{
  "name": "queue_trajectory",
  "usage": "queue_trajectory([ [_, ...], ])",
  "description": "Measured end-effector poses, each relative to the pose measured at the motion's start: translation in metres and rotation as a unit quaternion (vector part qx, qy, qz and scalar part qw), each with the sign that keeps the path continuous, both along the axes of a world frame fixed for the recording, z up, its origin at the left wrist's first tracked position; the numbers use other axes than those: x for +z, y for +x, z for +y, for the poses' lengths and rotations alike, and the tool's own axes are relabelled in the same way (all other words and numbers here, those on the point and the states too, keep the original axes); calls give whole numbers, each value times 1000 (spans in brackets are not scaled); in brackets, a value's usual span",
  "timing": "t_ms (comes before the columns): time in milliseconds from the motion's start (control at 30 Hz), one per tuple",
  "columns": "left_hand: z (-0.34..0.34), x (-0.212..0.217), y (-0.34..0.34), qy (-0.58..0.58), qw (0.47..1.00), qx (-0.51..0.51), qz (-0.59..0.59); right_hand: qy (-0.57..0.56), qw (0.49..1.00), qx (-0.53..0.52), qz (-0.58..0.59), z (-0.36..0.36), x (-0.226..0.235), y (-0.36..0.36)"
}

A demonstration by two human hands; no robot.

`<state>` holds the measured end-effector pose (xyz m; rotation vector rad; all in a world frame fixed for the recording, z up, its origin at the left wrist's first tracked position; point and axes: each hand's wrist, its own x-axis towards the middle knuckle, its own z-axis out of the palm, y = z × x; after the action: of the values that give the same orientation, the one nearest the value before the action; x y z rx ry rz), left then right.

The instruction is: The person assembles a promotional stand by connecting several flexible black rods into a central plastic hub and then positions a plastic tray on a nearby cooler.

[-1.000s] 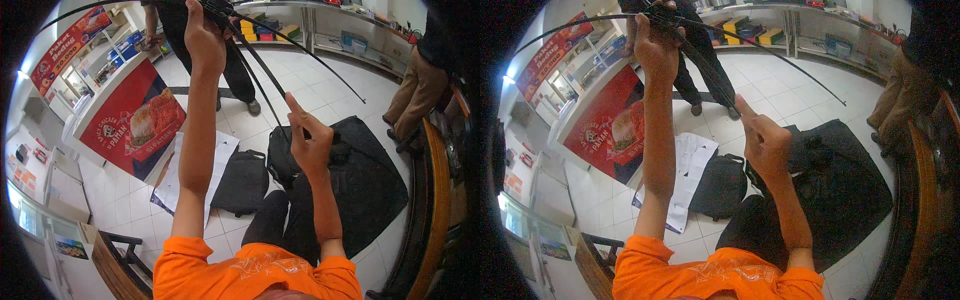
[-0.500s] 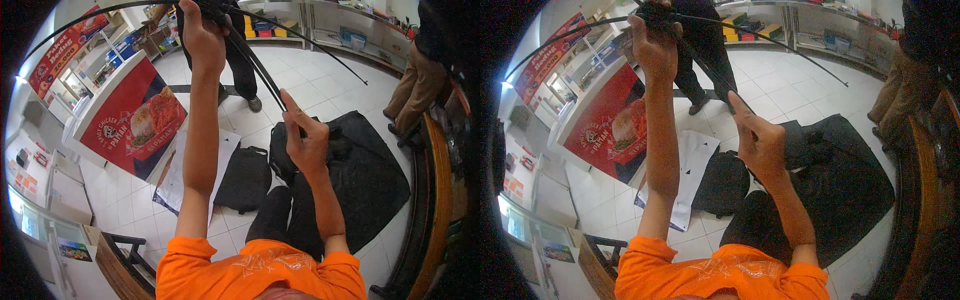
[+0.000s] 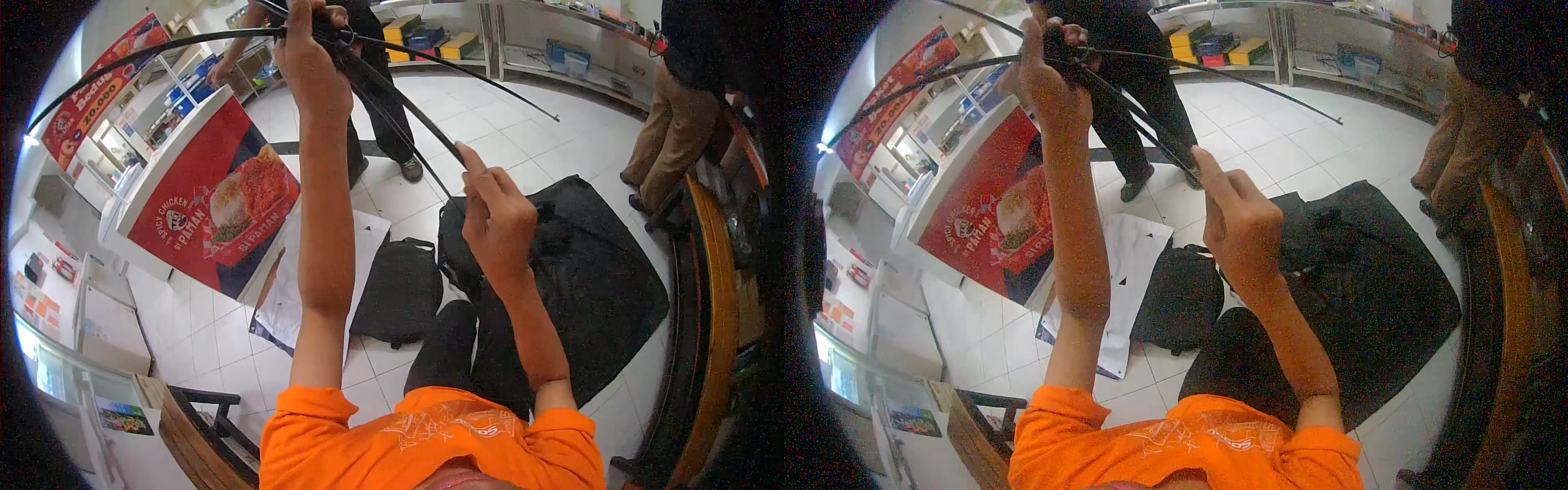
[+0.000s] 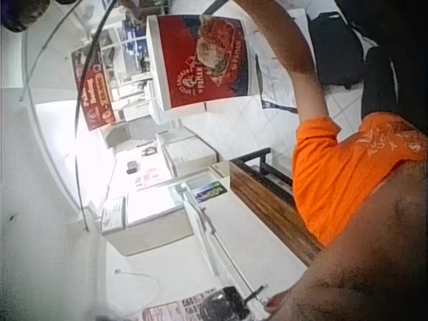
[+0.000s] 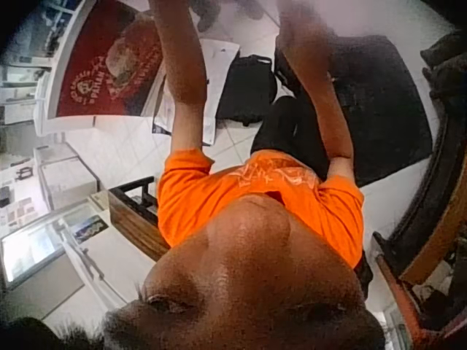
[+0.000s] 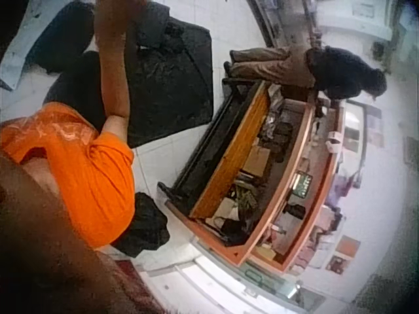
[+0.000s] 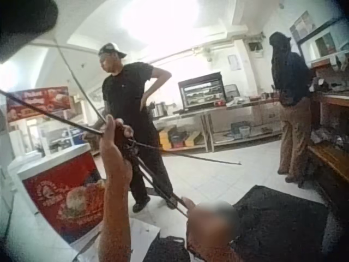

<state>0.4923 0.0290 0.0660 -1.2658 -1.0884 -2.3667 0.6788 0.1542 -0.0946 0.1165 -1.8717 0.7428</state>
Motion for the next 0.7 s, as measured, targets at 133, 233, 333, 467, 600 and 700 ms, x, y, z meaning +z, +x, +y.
queue_trajectory([
  [133, 4, 0, 32, 47, 983, 160, -76, 4, 1000, 10, 0, -4, 0, -3],
  [233, 3, 0, 33, 55, 981, 168, -77, -35, 994, 100, 9, -6, 2, -1],
  [333, -8, 3, 28, 53, 989, 123, -62, -123, 963, 222, -92, -3, 10, 8],
  [467, -13, 6, 28, 32, 999, 2, -5, -255, 873, 383, -162, -3, 13, 10],
  [600, -6, 4, 31, 61, 996, 67, -6, -150, 954, 216, -144, -10, 16, 14],
  [700, -11, 1, 38, 65, 995, 73, 4, -26, 997, 67, 24, -10, 9, 8],
])
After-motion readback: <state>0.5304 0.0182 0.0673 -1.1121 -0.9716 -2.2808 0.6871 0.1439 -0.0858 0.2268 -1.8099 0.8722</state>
